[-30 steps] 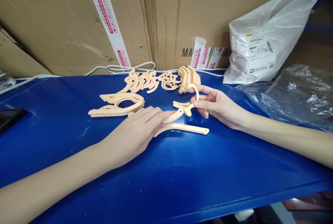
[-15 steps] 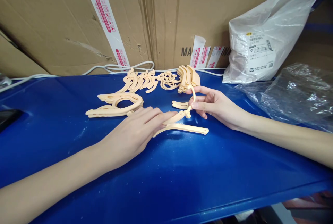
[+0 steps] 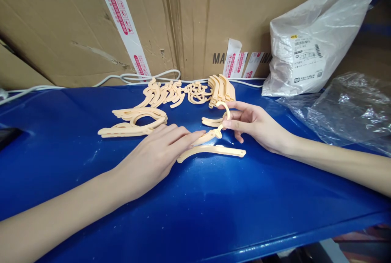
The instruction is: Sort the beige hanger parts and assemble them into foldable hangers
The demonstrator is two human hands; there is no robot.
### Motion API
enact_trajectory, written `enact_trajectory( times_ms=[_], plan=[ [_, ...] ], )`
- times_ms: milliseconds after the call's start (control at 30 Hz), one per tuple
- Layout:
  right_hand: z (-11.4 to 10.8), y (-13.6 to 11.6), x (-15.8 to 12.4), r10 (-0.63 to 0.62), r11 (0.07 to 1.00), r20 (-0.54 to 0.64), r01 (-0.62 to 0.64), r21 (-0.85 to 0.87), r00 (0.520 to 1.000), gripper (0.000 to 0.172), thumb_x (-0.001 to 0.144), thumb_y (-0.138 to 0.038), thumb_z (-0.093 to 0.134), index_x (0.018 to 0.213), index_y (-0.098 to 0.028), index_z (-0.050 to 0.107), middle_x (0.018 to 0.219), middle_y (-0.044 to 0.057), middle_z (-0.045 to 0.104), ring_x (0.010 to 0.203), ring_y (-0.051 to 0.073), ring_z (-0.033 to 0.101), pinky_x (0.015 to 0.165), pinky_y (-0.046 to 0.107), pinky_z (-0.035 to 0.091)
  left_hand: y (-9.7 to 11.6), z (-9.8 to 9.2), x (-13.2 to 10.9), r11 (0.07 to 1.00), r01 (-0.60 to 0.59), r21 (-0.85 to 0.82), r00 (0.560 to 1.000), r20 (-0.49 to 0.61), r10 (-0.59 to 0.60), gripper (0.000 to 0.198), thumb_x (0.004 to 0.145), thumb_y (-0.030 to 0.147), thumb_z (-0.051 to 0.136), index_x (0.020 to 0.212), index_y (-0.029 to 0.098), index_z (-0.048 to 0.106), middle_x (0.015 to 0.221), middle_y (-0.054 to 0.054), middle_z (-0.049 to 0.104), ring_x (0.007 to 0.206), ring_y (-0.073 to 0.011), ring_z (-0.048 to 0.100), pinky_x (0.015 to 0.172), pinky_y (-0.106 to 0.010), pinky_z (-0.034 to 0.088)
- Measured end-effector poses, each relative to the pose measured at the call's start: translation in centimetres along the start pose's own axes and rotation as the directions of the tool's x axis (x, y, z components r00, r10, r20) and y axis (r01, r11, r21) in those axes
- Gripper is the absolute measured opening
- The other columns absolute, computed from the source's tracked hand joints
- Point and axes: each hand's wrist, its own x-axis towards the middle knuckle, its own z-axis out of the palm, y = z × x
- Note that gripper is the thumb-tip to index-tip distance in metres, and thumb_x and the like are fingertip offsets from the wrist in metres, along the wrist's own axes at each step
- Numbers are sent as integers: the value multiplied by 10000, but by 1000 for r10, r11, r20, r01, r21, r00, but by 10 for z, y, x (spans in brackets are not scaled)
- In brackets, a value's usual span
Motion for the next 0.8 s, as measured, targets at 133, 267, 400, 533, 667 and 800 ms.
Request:
enact_trajectory(
  times_ms=[133, 267, 400, 533, 667, 800],
  plan=[
    [0, 0, -1, -12, 1000, -11, 11, -18, 1000, 528, 765, -303, 805, 1217, -126, 598, 796, 8, 705, 484, 42, 517, 431, 177, 464, 1, 0, 1, 999, -11, 40, 1000, -4, 11, 385, 977, 14, 365, 1306, 114, 537, 994, -49, 641, 861, -175, 531, 808, -320, 408],
    [0, 1, -2, -25, 999, -7, 25, -24, 1000, 520, 773, -320, 797, 1221, -130, 616, 826, 23, 713, 501, 48, 533, 435, 180, 473, 2, 0, 0, 997, -22, 72, 1000, -2, 22, 402, 970, 4, 356, 1317, 108, 532, 988, -52, 644, 869, -182, 542, 793, -324, 405],
    [0, 3, -1, -31, 999, -12, 31, -21, 999, 531, 773, -320, 797, 1233, -134, 608, 842, 26, 708, 521, 56, 543, 445, 187, 489, 2, 0, 1, 995, -29, 95, 1000, 4, 29, 407, 962, -8, 356, 1302, 100, 550, 978, -58, 649, 875, -189, 553, 790, -331, 405],
    [0, 4, 0, -39, 999, -25, 38, -27, 999, 565, 763, -322, 804, 1253, -135, 593, 840, 23, 696, 542, 71, 566, 453, 197, 503, 3, -2, 2, 990, -40, 136, 999, 8, 40, 401, 962, -6, 353, 1291, 82, 565, 978, -76, 658, 874, -202, 560, 812, -350, 422],
    [-2, 4, -2, -57, 997, -33, 55, -52, 998, 571, 760, -334, 806, 1255, -137, 600, 851, 26, 688, 551, 74, 559, 457, 207, 511, 7, -3, 3, 970, -81, 229, 997, 9, 81, 408, 971, -6, 300, 1258, 52, 585, 976, -93, 677, 856, -216, 575, 785, -364, 442],
    [-3, 3, -3, -58, 995, -27, 55, -88, 998, 583, 767, -352, 798, 1276, -142, 609, 879, 37, 688, 552, 77, 557, 460, 224, 519, 9, -2, 4, 951, -95, 293, 995, 16, 94, 417, 983, 17, 276, 1260, 41, 587, 961, -103, 686, 844, -234, 593, 753, -376, 455]
  ],
)
